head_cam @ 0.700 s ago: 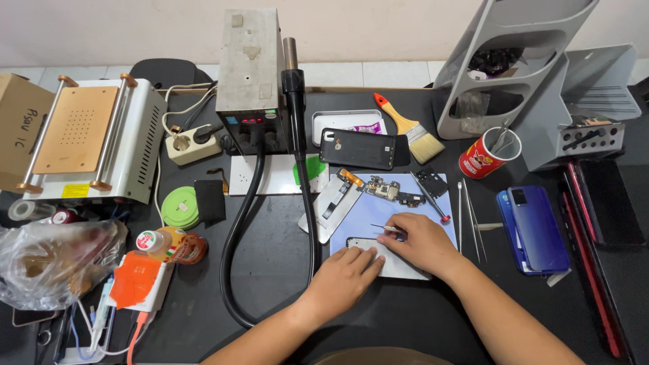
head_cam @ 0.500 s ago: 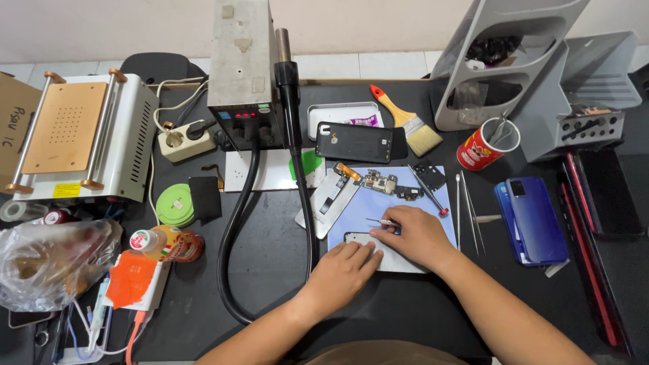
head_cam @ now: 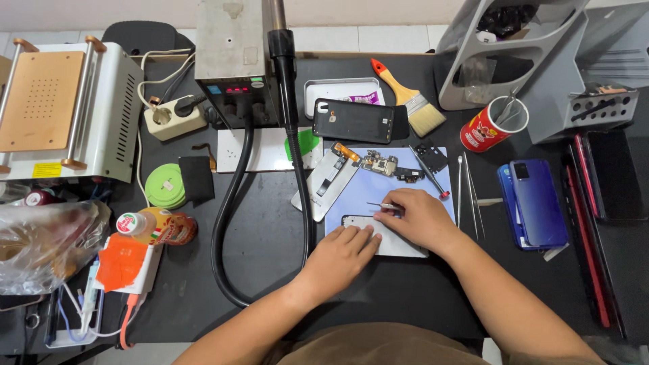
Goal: The person uses a metal spudger to pry and separate the screen assembly from the smartphone frame. They then use a brush to sweep debris from the frame's interior.
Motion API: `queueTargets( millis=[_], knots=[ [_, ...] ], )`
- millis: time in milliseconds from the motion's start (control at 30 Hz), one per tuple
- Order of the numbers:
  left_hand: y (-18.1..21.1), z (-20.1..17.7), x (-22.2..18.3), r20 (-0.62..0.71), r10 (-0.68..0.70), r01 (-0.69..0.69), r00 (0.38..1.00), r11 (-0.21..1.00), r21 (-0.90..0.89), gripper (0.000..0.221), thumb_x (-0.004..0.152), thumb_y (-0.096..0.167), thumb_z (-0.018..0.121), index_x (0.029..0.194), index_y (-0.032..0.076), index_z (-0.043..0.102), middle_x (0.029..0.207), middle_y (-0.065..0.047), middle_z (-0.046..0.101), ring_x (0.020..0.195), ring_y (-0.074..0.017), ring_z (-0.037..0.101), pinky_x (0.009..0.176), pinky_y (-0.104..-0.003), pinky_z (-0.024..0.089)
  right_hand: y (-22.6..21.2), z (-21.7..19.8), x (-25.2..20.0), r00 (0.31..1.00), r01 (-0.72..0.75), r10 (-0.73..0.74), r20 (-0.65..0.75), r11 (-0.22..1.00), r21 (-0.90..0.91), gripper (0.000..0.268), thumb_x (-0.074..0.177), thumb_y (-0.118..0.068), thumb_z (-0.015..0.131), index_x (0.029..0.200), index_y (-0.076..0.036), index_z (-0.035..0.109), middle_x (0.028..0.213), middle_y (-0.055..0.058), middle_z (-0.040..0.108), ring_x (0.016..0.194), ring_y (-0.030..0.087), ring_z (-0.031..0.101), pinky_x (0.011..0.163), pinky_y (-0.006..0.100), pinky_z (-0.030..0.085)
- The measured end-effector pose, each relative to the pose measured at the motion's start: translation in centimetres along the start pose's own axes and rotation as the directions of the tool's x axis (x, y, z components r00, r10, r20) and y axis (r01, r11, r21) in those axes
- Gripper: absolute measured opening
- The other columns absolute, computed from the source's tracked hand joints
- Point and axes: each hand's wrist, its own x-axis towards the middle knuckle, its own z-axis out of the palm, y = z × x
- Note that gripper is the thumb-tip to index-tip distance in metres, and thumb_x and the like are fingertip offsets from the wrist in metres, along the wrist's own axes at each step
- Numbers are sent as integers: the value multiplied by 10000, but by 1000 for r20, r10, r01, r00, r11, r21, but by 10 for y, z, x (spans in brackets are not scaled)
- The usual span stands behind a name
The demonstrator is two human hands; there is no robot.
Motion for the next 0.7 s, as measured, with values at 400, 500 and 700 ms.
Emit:
queueTargets(
  millis=[400, 500, 700],
  knots=[
    [0, -2, 0, -16, 2, -3, 1000, 1000, -16, 514, 809, 128, 606, 1307, 5, 641, 1259, -136, 662, 1044, -256, 620, 937, -385, 517, 7, -4, 3, 997, -6, -3, 71, 991, 131, 291, 799, -340, 772, 920, -79, 733, 771, 65, 726, 681, 237, 705, 634, 350, 543],
    [0, -3, 0, 5, -6, 6, 1000, 999, -34, 486, 843, 131, 613, 1308, -8, 637, 1261, -142, 660, 1036, -258, 615, 927, -376, 516, 8, -5, 4, 998, 36, -42, 47, 992, 123, 272, 800, -327, 777, 891, -73, 741, 778, 58, 735, 689, 230, 708, 635, 346, 538],
    [1, -1, 1, -4, 1, -1, 1000, 1000, 8, 502, 823, 136, 614, 1307, 5, 640, 1234, -122, 664, 1032, -247, 621, 934, -380, 520, -5, 5, 1, 999, -23, 21, -29, 999, -35, 347, 798, -430, 791, 802, -88, 728, 750, 42, 732, 737, 235, 706, 643, 373, 533]
  ],
)
